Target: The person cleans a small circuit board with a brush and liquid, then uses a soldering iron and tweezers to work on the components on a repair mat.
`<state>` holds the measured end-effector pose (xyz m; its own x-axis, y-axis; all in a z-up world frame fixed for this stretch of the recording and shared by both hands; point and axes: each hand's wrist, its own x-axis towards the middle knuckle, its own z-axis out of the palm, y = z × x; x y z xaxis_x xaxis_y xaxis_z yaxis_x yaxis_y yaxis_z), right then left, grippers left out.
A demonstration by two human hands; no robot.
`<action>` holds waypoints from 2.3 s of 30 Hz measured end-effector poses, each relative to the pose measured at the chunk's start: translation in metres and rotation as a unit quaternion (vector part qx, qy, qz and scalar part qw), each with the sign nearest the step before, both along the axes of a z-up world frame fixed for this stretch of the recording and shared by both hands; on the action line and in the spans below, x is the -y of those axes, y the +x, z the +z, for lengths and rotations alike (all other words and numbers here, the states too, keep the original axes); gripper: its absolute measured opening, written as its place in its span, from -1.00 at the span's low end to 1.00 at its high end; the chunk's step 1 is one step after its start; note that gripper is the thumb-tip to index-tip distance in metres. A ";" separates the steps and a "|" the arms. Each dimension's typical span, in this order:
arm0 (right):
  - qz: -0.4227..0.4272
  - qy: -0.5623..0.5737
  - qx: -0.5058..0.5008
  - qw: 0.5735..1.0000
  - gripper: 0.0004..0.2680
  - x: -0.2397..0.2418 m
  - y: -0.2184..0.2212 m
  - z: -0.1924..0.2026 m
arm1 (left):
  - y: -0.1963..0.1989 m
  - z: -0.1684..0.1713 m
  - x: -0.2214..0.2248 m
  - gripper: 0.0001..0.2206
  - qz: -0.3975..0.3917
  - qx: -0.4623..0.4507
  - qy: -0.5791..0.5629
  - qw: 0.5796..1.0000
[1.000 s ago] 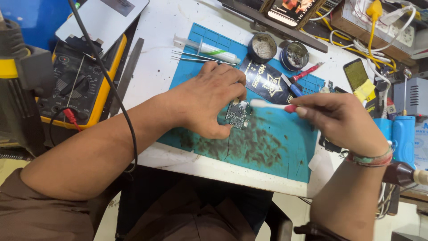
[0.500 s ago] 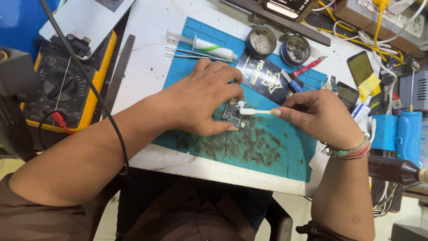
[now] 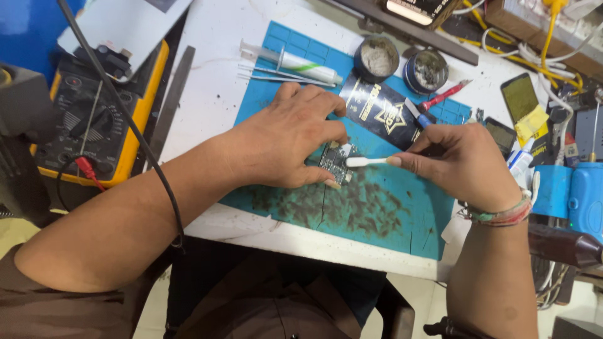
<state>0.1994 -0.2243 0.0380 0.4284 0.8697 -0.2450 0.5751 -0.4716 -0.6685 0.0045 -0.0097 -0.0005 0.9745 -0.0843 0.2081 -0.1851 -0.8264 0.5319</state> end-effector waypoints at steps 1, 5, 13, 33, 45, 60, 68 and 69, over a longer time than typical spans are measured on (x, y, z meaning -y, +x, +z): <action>0.008 -0.016 0.021 1.000 -0.86 0.000 -0.001 0.001 | 0.000 -0.001 0.001 -0.47 0.005 -0.003 -0.002 1.000; 0.039 -0.008 0.029 0.999 -0.86 -0.004 -0.011 0.001 | 0.001 0.000 0.002 -0.47 0.004 0.004 -0.004 1.000; 0.077 0.014 0.098 0.992 -0.82 -0.008 -0.015 0.001 | 0.001 0.001 0.003 -0.46 0.001 0.005 0.010 1.000; 0.076 -0.045 0.079 0.993 -0.84 -0.015 -0.005 0.009 | 0.001 0.002 0.000 -0.46 -0.014 0.025 0.029 0.999; 0.007 -0.164 0.087 0.983 -0.82 -0.022 0.011 0.026 | -0.001 0.000 0.000 -0.45 -0.007 0.010 0.016 1.000; 0.061 -0.100 0.175 0.978 -0.77 -0.015 -0.001 0.024 | 0.002 0.000 0.001 -0.44 0.006 0.012 0.003 1.000; 0.090 -0.124 0.216 0.964 -0.70 -0.014 -0.006 0.029 | 0.002 0.000 0.002 -0.44 0.003 0.031 0.016 0.999; 0.078 -0.128 0.210 0.966 -0.70 -0.013 -0.006 0.030 | 0.002 0.000 0.003 -0.43 0.005 0.031 0.018 0.999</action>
<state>0.1936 -0.2117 0.0680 0.4060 0.8654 -0.2938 0.8471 -0.4770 -0.2344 0.0066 -0.0127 -0.0002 0.9608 -0.0835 0.2643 -0.2083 -0.8467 0.4896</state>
